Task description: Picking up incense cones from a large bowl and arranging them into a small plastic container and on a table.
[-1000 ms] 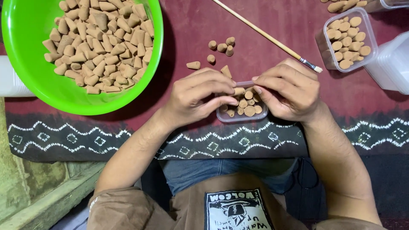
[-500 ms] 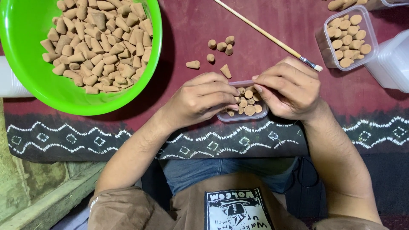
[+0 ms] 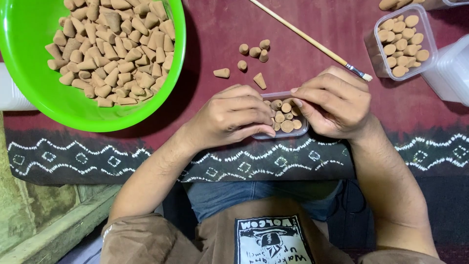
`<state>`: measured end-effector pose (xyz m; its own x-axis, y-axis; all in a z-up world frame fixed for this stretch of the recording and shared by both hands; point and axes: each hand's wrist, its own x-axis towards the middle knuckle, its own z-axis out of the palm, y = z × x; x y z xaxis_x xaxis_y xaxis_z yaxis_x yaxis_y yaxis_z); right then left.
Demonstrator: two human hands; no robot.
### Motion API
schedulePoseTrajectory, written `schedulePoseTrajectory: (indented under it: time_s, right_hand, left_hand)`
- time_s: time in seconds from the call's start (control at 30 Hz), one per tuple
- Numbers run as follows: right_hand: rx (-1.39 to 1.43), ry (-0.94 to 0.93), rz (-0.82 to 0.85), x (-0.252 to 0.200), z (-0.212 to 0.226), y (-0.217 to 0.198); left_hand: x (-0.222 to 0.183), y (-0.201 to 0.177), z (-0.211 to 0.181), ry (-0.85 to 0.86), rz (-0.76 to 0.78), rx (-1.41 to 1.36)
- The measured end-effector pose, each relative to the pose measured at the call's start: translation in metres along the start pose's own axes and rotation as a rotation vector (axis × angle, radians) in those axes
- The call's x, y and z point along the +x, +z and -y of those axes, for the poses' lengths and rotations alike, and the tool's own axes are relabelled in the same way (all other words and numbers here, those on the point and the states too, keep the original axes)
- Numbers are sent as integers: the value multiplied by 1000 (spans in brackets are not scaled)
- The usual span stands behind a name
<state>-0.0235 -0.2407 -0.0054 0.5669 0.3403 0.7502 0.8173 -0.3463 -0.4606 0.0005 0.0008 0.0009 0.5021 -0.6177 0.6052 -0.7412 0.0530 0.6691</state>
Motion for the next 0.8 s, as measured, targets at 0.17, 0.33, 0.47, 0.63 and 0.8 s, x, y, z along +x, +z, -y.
schedulePoseTrajectory:
  time_s: [0.17,0.33,0.47,0.63,0.8]
  right_hand:
    - [-14,1,10,-2,0,-1]
    - [-9,0,10,-3,-2,-1]
    - [-15,-8,10,-1,-2,0]
    - [-20,-10,11,-2,-3,0]
    - [-9,-6,10,-2,-3,1]
  left_hand:
    - [2,-2,2,58,50,81]
    - [1,-2,4,87,78,111]
    - [-3,1,6,99,76,136]
    - [-7,1,11,119,106,272]
    - [-9,5,11,119,123,274]
